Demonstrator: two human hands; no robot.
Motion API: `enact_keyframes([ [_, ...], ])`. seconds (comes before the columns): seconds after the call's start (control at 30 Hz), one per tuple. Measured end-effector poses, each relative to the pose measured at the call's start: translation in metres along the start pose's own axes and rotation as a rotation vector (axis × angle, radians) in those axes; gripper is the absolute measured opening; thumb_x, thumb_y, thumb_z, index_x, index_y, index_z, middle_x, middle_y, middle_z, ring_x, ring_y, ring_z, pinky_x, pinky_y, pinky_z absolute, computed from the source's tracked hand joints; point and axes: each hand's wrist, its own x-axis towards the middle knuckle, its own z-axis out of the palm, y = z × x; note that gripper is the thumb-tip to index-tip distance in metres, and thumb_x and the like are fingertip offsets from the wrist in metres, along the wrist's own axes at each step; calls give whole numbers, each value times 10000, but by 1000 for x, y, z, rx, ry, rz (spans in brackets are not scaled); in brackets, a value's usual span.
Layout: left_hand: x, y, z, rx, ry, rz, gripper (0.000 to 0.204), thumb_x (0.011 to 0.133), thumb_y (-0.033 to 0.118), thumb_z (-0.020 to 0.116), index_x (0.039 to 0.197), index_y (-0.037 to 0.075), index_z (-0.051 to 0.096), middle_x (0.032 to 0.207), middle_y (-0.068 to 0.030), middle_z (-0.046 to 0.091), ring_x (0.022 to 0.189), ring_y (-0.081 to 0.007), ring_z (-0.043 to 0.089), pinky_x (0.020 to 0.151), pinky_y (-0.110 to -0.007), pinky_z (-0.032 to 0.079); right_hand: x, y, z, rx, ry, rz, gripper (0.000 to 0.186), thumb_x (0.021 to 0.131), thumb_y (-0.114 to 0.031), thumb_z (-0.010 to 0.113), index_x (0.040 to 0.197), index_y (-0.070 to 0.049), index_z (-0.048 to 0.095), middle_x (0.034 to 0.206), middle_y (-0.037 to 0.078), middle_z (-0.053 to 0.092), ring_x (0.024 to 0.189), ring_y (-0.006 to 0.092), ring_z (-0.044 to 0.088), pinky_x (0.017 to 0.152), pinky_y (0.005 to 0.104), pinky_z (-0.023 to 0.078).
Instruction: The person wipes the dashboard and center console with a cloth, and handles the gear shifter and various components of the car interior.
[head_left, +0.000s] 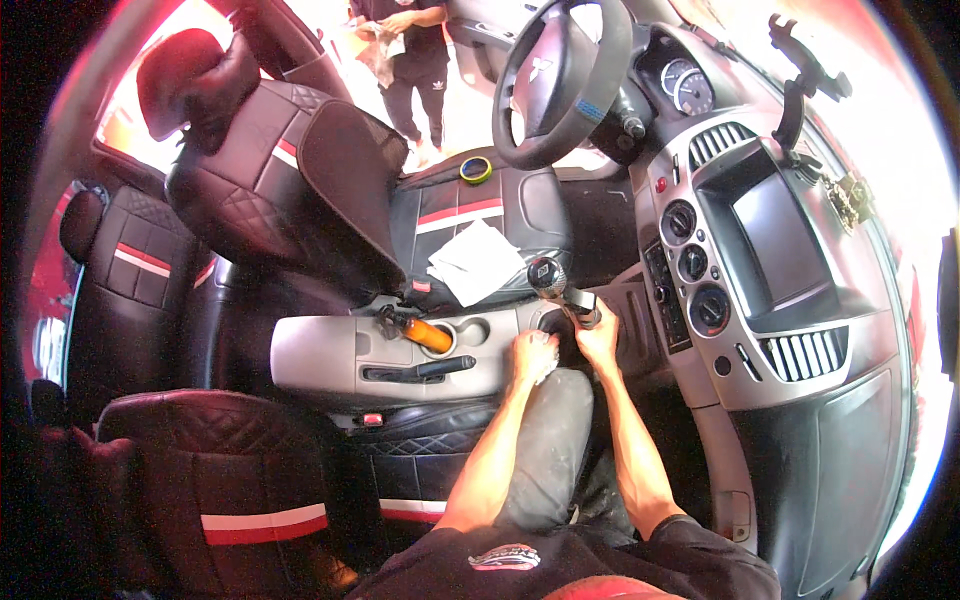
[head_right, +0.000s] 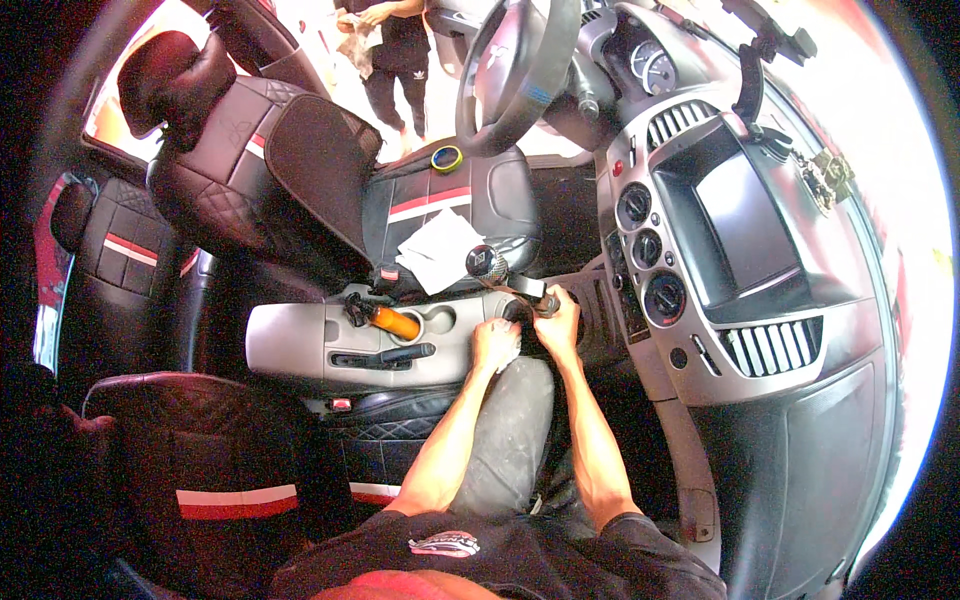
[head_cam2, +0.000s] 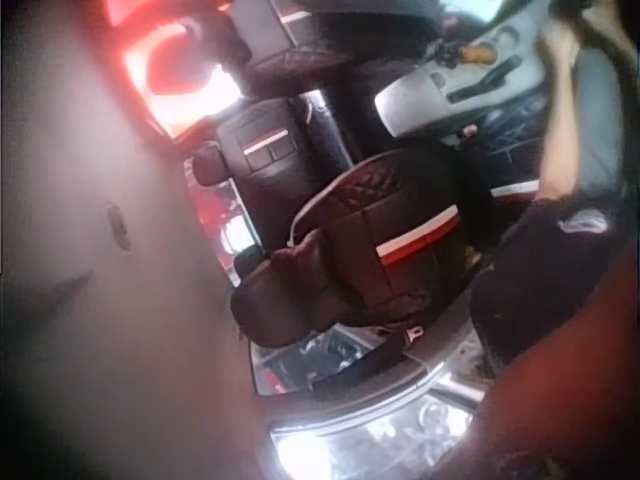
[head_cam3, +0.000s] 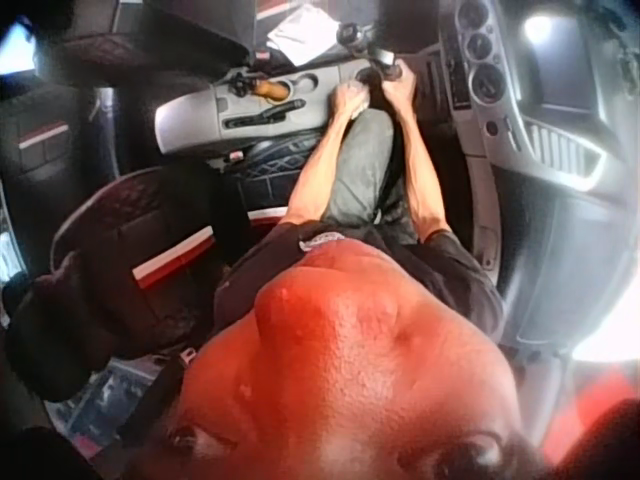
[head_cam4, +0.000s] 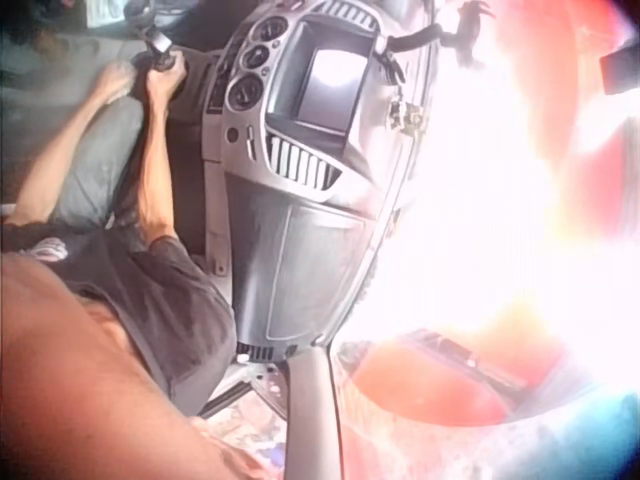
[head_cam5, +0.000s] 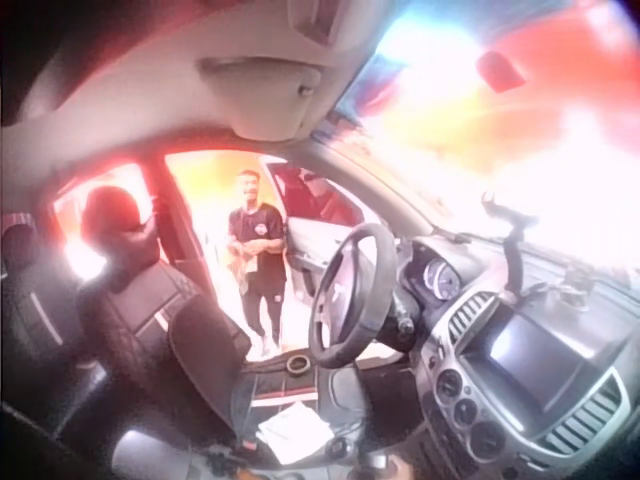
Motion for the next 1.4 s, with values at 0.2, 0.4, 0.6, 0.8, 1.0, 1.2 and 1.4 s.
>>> enact_keyframes([
  [0.2,18,-21,5,129,11,-19,292,800,341,714,731,62,663,667,-121,674,612,-283,666,597,-424,511,1,-8,5,-15,6,-3,191,690,68,655,766,-26,507,632,48,501,628,95,472,567,284,389],
  [0.4,6,10,3,175,2,-52,268,802,324,696,722,71,659,655,-115,670,599,-272,661,592,-418,512,-2,-19,0,33,0,30,207,672,73,656,783,-22,510,653,69,518,631,113,484,580,292,403],
  [0.6,-1,-18,10,113,8,-77,254,812,322,701,734,82,676,628,-85,663,552,-235,647,573,-386,514,-15,-12,-3,-47,2,-8,204,702,53,680,808,-29,526,685,82,539,646,139,508,603,298,419],
  [0.8,10,-18,8,460,-3,6,343,828,409,680,847,69,719,811,-191,699,776,-337,696,693,-453,539,-4,-8,0,-66,21,-15,195,743,19,694,909,-32,606,816,127,668,783,194,650,713,329,498],
  [1.0,13,-16,-3,-91,-15,-127,182,829,195,703,740,38,676,619,-100,655,506,-184,620,480,-352,493,11,-14,4,-26,-33,71,167,699,7,698,831,-34,605,744,118,640,690,161,601,651,321,472],
  [1.2,-21,1,-30,-492,27,-355,71,885,94,660,888,36,701,638,-45,634,450,-118,557,366,-275,410,2,-19,-5,-48,28,17,103,734,12,674,806,-24,610,698,69,630,677,99,571,622,286,455],
  [1.4,-31,17,-30,-314,57,-238,149,903,159,663,843,23,677,609,-33,610,428,-108,533,348,-276,388,-3,-25,-6,-25,24,-15,101,735,26,659,804,-30,610,687,55,622,663,88,558,610,285,453],
])
